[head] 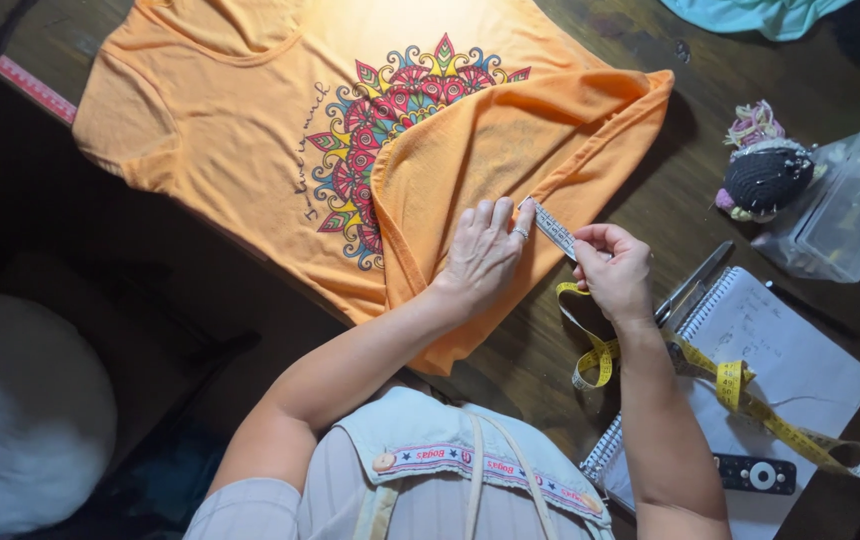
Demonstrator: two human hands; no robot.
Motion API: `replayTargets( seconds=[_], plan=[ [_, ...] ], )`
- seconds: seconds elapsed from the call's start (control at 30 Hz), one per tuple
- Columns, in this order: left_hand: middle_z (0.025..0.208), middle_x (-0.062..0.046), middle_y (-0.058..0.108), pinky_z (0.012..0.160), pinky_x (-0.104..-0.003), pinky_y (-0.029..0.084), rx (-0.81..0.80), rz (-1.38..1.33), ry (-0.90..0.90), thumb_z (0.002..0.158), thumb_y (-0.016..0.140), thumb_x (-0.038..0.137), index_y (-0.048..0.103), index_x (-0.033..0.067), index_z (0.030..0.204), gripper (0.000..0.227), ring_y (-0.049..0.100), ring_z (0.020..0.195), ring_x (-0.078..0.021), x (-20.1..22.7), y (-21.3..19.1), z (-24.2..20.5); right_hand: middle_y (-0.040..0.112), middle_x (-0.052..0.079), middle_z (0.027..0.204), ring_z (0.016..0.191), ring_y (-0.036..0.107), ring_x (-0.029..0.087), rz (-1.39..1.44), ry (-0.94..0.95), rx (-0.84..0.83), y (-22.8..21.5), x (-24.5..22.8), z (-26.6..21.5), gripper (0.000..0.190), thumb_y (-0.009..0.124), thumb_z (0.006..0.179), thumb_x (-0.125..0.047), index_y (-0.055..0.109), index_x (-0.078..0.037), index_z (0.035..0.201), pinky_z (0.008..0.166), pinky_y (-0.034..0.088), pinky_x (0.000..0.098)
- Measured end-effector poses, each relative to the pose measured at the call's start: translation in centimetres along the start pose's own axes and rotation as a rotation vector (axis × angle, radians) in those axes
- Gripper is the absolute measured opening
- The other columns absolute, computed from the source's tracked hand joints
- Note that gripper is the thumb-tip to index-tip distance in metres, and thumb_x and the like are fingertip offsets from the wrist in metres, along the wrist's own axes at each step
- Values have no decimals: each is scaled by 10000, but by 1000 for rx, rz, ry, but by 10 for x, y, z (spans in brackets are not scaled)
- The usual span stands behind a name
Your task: Measuring and pinning a fold on a t-shirt to prepare it for sewing or alteration.
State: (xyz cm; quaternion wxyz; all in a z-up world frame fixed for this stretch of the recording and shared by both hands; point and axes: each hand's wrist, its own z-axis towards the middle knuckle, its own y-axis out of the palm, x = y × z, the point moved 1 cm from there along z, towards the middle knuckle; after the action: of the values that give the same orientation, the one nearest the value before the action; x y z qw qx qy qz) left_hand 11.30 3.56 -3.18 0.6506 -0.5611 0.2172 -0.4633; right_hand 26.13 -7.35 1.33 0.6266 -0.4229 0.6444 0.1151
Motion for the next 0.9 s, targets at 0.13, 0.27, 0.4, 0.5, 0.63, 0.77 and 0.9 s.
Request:
replayTargets(
  seconds=[0.13, 0.27, 0.4, 0.5, 0.63, 0.77, 0.9],
  plan=[
    [1042, -85, 454, 725, -404, 371, 62, -67, -12, 854, 714, 227, 607, 75, 1339, 520, 480, 927, -289, -2, -3, 6, 654, 122, 703, 453, 626, 116, -47, -42, 24, -7, 14, 2, 154, 759, 862, 10, 729, 25, 1013, 382, 520, 233],
    [915, -65, 511, 645, -397, 449, 157, -231, -38, 865, 702, 237, 691, 130, 924, 123, 567, 815, -292, -17, 26, 24, 660, 125, 751, 494, 645, 119, -39, -46, 44, -7, 9, -4, 172, 795, 879, -24, 719, 32, 1023, 406, 540, 233],
    [862, -41, 590, 598, -387, 568, 10, -377, -158, 842, 749, 235, 745, 149, 822, 88, 645, 814, -265, -27, 43, 42, 671, 39, 782, 601, 596, 48, -260, -207, 98, -12, 22, 1, 185, 871, 831, -98, 774, -93, 988, 512, 499, 193],
    [864, -34, 584, 599, -401, 570, 26, -370, -125, 856, 747, 236, 720, 136, 832, 106, 637, 821, -263, -27, 28, 39, 698, 77, 871, 771, 709, 217, -396, -317, 94, -18, 11, -2, 214, 889, 836, -125, 779, -104, 1018, 655, 560, 311],
    [850, -53, 551, 577, -391, 529, 204, -185, -16, 807, 735, 248, 677, 137, 826, 126, 621, 804, -276, -1, 16, 16, 671, 160, 944, 868, 713, 337, -422, -434, 46, -36, -5, 13, 177, 795, 907, 5, 768, -33, 1078, 760, 598, 380],
    [778, -43, 556, 543, -390, 540, 103, -207, -102, 821, 700, 413, 674, 127, 782, 290, 648, 741, -255, 30, -4, -3, 716, 81, 1058, 995, 684, 335, -626, -808, -128, -49, -5, 55, 118, 811, 940, -82, 801, -104, 1055, 883, 552, 426],
    [755, -60, 588, 576, -442, 574, -24, -205, -188, 838, 699, 447, 661, 119, 805, 332, 693, 747, -295, 39, -1, -12, 758, 48, 1048, 1010, 699, 335, -586, -961, -442, -46, -10, 85, 83, 815, 912, -176, 786, -140, 981, 883, 550, 429]
  ],
)
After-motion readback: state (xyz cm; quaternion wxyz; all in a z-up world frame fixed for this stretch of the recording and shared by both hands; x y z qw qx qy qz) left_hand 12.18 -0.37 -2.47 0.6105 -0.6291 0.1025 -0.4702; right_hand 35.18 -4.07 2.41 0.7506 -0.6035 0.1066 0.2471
